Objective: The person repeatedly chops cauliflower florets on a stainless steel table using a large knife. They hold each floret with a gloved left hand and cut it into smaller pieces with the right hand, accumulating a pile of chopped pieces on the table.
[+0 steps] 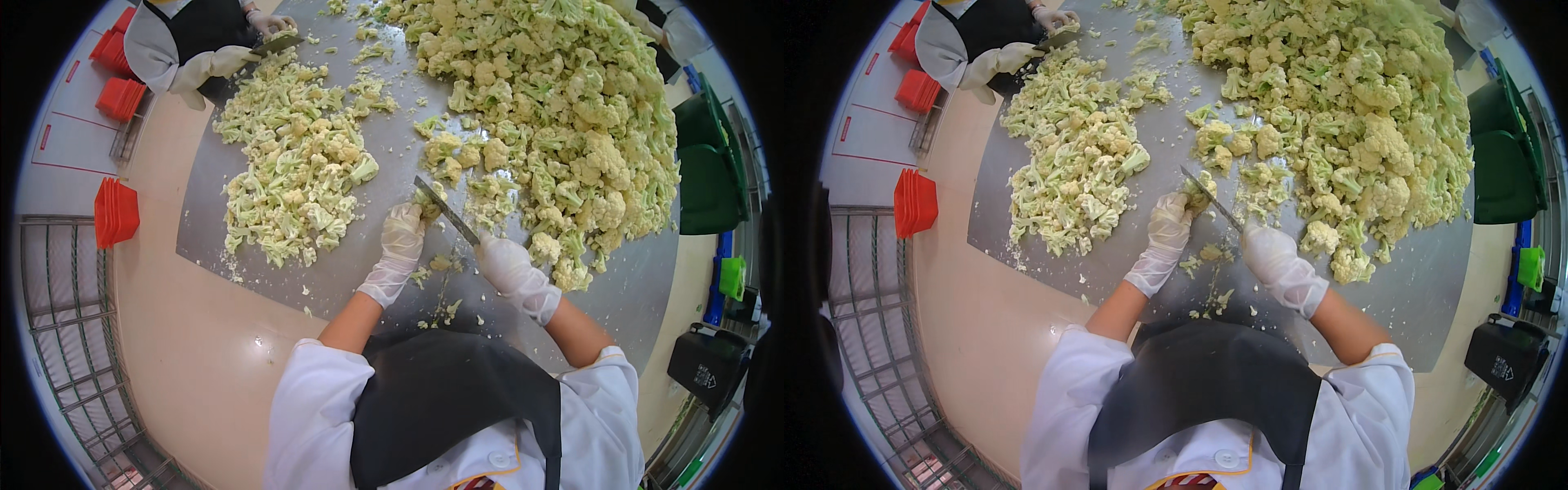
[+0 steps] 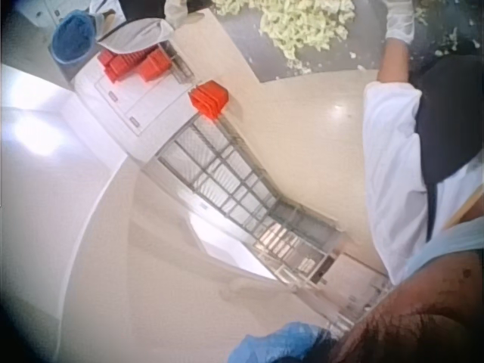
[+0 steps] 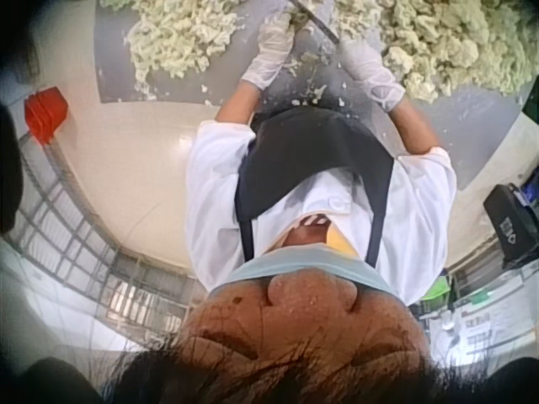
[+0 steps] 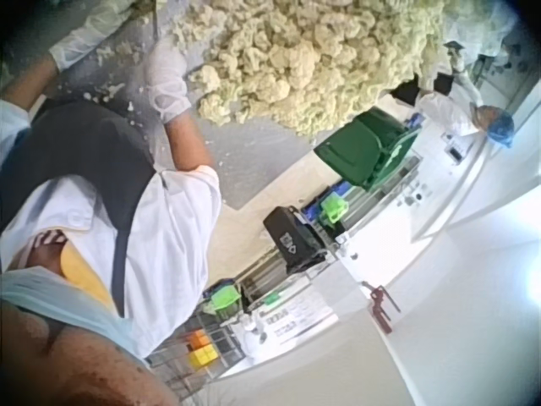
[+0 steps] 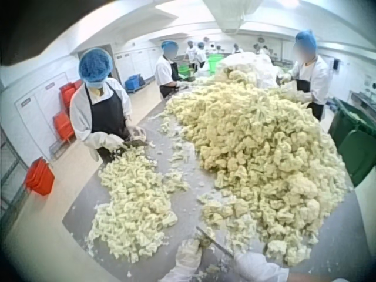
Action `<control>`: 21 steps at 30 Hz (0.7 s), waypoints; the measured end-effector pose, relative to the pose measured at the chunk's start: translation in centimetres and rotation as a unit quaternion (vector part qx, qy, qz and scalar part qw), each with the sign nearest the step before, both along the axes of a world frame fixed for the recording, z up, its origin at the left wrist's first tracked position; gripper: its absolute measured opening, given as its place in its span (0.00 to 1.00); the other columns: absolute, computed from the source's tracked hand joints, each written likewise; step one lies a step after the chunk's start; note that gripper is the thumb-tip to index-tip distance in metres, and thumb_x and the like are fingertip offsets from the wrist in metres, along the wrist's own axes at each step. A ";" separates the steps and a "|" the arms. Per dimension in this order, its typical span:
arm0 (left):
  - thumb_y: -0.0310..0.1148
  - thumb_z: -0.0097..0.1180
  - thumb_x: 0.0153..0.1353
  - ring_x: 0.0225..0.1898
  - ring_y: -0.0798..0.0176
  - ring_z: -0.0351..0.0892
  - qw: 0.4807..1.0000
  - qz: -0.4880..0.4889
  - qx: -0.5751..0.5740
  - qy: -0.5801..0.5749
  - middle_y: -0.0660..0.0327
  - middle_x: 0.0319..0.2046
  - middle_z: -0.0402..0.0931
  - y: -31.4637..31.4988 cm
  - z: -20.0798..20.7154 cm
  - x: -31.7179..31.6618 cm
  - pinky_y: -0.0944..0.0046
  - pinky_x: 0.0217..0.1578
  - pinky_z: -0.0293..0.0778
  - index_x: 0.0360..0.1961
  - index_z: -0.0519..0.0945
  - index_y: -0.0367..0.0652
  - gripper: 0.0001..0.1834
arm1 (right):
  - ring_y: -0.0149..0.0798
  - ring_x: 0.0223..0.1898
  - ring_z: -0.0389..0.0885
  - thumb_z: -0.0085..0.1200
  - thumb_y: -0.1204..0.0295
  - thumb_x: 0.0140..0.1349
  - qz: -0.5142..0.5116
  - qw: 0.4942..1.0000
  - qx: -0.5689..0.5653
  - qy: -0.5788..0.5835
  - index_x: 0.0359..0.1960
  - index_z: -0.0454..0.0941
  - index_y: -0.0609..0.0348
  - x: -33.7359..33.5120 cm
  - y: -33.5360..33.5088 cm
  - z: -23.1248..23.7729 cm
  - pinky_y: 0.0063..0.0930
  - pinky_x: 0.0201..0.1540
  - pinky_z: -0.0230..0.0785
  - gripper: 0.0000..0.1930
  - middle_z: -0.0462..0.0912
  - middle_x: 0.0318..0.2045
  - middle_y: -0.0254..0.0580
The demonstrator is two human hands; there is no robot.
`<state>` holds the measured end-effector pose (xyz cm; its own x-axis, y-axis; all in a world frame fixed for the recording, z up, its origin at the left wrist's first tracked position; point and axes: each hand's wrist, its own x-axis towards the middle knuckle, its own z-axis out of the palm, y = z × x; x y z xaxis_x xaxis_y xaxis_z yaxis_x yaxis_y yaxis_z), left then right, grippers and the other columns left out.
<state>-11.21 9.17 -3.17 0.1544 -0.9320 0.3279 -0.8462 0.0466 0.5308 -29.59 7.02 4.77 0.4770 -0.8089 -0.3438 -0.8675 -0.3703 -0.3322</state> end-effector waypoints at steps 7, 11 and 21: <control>0.29 0.57 0.40 0.38 0.51 0.68 0.999 0.041 -0.010 -0.020 0.54 0.40 0.66 0.3 0.9 -1.1 0.57 0.37 0.66 0.37 0.70 0.43 0.19 | 0.54 0.27 0.75 0.42 0.64 0.55 0.017 0.999 0.038 -0.030 0.30 0.70 0.65 0.9 -2.6 -1.3 0.41 0.32 0.67 0.14 0.76 0.23 0.57; 0.28 0.56 0.41 0.38 0.53 0.68 0.998 0.039 0.034 -0.027 0.54 0.37 0.65 0.4 1.4 -0.7 0.59 0.36 0.66 0.39 0.68 0.44 0.20 | 0.53 0.24 0.75 0.42 0.63 0.55 -0.041 0.998 -0.012 -0.052 0.29 0.70 0.63 -0.5 -0.8 0.4 0.41 0.28 0.68 0.14 0.76 0.19 0.54; 0.24 0.55 0.43 0.32 0.52 0.71 0.987 0.069 0.072 0.124 0.55 0.33 0.68 1.6 1.2 0.2 0.58 0.33 0.68 0.36 0.67 0.43 0.16 | 0.51 0.23 0.76 0.42 0.65 0.55 0.031 0.999 0.016 -0.024 0.27 0.71 0.63 0.6 0.8 0.6 0.41 0.28 0.68 0.13 0.76 0.18 0.52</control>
